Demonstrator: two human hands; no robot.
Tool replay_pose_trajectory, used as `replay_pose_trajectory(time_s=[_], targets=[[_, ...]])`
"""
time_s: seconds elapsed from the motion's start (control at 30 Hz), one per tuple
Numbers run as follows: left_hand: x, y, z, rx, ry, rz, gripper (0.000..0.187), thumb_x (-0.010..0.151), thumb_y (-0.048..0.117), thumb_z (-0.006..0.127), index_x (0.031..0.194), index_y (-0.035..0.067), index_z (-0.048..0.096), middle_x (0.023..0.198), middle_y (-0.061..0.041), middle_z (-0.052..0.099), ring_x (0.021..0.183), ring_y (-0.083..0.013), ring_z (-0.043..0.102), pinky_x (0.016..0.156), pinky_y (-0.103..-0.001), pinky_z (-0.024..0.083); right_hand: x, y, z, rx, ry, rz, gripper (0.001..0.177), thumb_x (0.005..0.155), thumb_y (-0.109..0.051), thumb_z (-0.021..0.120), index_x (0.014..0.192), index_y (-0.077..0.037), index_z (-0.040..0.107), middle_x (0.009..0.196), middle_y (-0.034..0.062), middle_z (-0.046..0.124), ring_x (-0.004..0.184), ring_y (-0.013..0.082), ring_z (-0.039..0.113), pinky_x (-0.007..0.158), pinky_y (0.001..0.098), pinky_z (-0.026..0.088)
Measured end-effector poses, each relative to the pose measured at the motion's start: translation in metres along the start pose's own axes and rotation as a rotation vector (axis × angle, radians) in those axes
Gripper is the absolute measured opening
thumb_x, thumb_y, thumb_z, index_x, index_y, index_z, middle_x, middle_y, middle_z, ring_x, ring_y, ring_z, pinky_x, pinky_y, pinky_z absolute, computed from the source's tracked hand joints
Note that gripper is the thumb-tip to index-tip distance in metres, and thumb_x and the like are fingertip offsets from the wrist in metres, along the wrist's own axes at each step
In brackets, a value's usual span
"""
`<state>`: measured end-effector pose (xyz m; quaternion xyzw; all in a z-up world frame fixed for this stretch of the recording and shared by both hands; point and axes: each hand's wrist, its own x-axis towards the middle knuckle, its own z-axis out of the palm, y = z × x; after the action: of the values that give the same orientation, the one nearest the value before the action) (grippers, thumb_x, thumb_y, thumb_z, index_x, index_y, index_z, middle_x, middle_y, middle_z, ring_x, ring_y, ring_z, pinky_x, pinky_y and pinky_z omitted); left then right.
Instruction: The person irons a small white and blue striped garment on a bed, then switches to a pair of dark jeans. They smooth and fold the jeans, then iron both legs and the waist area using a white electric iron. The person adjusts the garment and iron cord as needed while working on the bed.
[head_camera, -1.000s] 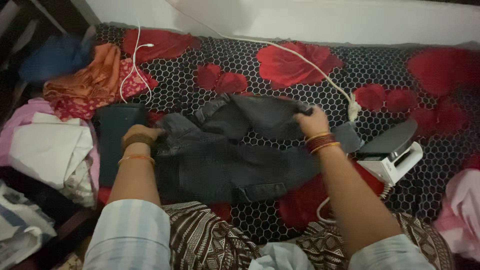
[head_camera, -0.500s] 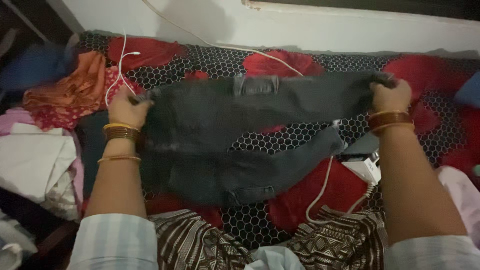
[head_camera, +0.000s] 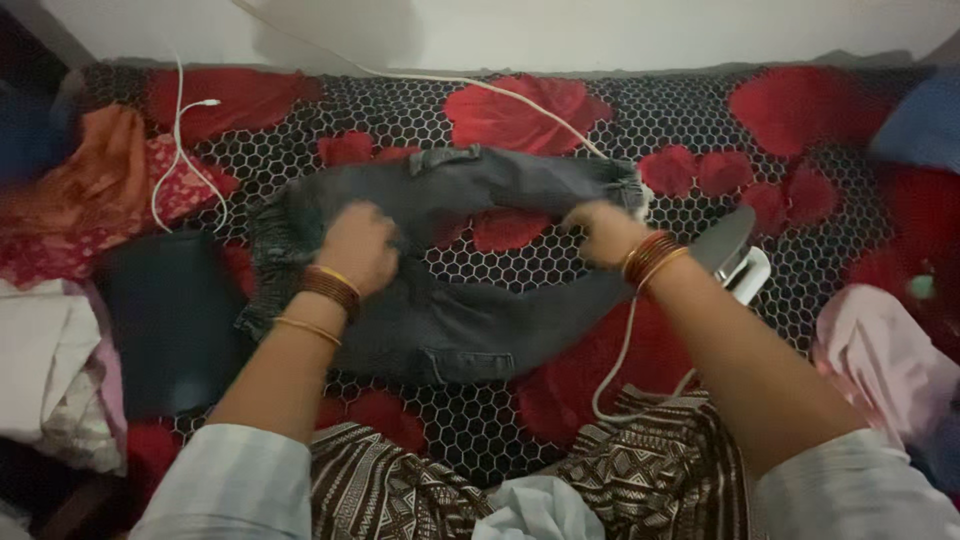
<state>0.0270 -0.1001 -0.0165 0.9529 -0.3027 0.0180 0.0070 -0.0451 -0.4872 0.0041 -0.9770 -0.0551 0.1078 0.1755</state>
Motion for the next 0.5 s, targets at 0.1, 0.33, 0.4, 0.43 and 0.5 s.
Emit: replay_pose_trajectory(time_s=[0.1,0.33,0.4,0.43,0.5], targets=[[-0.006,0.043,0.002,-0.151,-0.209,0.17,0.043,0.081,0.039,0.073,0.115,0.014,0.074,0.127,-0.012,0.064,0.127,-0.0329,0.055,0.108,-0.048,0.047,-0.019,-0.016,0.015,-0.176,-0.321,0.013,0.068,0.074,-0.004,0.074,0.139,-0.018,0.057,0.146,0.0132,0.052,0.135,0.032,0.05,0.114,0.0472,0.043],[-0.033,0.106,-0.022,0.07,-0.827,0.149,0.111,0.071,0.072,0.081,0.159,0.029,0.029,0.169,-0.009,0.015,0.157,-0.0385,0.01,0.123,-0.063,0.019,-0.05,-0.011,0.035,-0.799,-0.261,-0.002,0.056,0.084,-0.025,0.074,0.137,-0.019,0.057,0.138,0.0081,0.053,0.135,0.0311,0.045,0.113,0.0721,0.021],[-0.04,0.115,-0.028,0.137,-0.915,0.113,0.121,0.071,0.069,0.084,0.164,0.033,0.016,0.174,-0.009,0.002,0.159,-0.0404,0.003,0.123,-0.068,0.014,-0.054,0.001,0.033,-0.847,-0.17,0.009,0.033,0.095,-0.023,0.062,0.128,-0.019,0.065,0.125,0.0055,0.062,0.127,0.0273,0.055,0.117,0.0729,0.021],[-0.043,0.117,-0.029,0.148,-0.935,0.09,0.123,0.072,0.065,0.086,0.165,0.035,0.011,0.174,-0.009,-0.002,0.159,-0.0406,0.001,0.122,-0.07,0.013,-0.052,0.007,0.029,-0.854,-0.142,0.026,0.026,0.1,-0.022,0.056,0.124,-0.02,0.066,0.12,0.0048,0.065,0.124,0.0263,0.057,0.12,0.0713,0.02],[-0.046,0.121,-0.028,0.152,-0.94,0.027,0.123,0.076,0.054,0.087,0.166,0.036,0.005,0.174,-0.009,-0.007,0.159,-0.0418,0.0,0.12,-0.074,0.013,-0.05,0.017,0.018,-0.859,0.004,0.031,0.023,0.103,-0.021,0.052,0.118,-0.02,0.069,0.114,0.0044,0.068,0.12,0.0252,0.06,0.12,0.0657,0.023]])
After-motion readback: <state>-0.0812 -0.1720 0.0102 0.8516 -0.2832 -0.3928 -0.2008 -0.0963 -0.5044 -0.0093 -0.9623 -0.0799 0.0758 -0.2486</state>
